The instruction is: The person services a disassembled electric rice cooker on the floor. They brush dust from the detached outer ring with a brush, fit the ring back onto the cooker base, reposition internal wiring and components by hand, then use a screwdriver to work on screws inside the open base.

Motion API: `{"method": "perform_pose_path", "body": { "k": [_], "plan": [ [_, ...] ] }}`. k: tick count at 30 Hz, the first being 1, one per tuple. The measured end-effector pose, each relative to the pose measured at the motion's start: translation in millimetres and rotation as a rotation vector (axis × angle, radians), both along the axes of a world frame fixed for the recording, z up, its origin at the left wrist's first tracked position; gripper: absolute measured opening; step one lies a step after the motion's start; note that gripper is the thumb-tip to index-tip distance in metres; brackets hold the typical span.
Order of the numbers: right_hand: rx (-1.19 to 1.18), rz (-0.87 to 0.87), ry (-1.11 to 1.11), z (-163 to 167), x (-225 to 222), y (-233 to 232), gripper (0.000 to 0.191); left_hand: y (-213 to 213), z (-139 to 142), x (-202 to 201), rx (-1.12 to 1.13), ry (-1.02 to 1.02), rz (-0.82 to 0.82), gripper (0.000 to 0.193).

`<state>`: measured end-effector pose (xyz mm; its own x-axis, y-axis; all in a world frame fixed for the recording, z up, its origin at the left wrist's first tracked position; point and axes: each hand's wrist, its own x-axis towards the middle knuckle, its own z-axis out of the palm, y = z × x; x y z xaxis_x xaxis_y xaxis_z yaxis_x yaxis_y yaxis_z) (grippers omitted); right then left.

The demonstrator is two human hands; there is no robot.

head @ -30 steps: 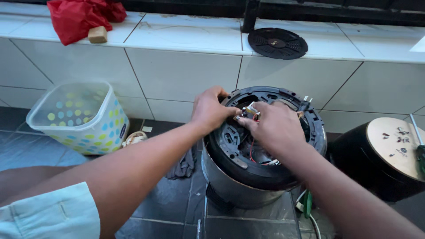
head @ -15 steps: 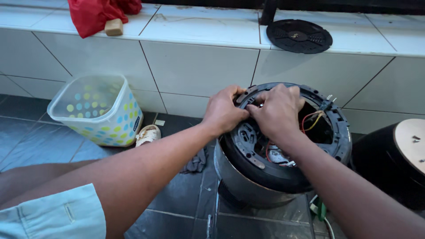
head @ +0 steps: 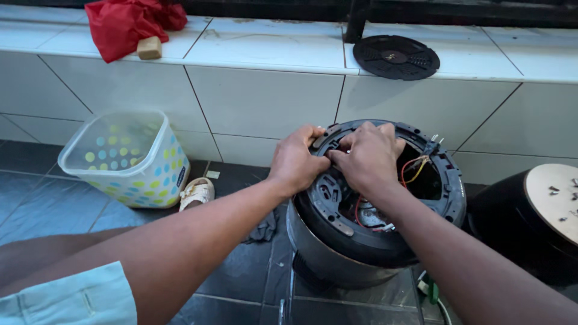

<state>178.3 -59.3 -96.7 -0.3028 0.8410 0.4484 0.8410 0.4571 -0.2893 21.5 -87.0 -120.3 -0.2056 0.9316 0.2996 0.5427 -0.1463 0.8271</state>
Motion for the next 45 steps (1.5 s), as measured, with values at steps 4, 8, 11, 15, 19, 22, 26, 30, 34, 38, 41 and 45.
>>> {"method": "perform_pose_path", "body": {
  "k": [4,8,11,15,19,22,26,30,34,38,41,45],
  "plan": [
    [-0.128,-0.040,-0.063,7.8,-2.9,4.3,0.021,-3.8,-0.1,1.7,0.025,0.085,0.037,0.057],
    [-0.055,0.092,-0.064,18.2,5.1,20.7,0.039,-5.0,5.6,3.5,0.032,0.057,0.029,0.057],
    [0.066,0.286,-0.009,22.9,10.9,30.4,0.059,-7.6,10.8,6.7,-0.013,0.100,0.075,0.054],
    [-0.050,0.429,-0.005,29.8,10.2,46.6,0.065,-9.9,15.4,14.2,-0.070,0.030,0.131,0.054],
    [-0.132,0.441,0.036,23.7,10.3,51.3,0.060,-12.0,14.3,18.5,-0.060,0.012,0.154,0.053],
    [-0.192,0.434,0.117,18.7,11.0,53.2,0.051,-9.8,12.9,19.4,-0.036,0.012,0.169,0.051],
    [-0.139,0.432,0.130,13.0,11.7,50.7,0.053,-8.3,7.6,19.7,0.016,0.064,0.170,0.046],
    [-0.102,0.394,0.026,19.7,8.1,50.3,0.052,-0.9,-0.4,14.5,0.045,0.050,0.111,0.047],
    [-0.083,0.455,0.037,36.0,15.3,40.3,0.083,13.4,-11.9,-1.1,0.007,-0.141,-0.071,0.051],
    [-0.229,0.119,0.072,53.4,33.9,17.2,0.055,26.8,-13.6,-19.1,-0.007,-0.321,-0.199,0.050],
    [-0.518,-0.056,0.175,63.6,44.5,0.2,0.044,27.7,-5.4,-26.8,-0.213,-0.463,-0.125,0.037],
    [-1.016,-0.006,0.193,65.2,40.9,-17.0,0.047,28.1,11.2,-31.5,-0.435,-0.443,-0.069,0.032]
  ]
}}
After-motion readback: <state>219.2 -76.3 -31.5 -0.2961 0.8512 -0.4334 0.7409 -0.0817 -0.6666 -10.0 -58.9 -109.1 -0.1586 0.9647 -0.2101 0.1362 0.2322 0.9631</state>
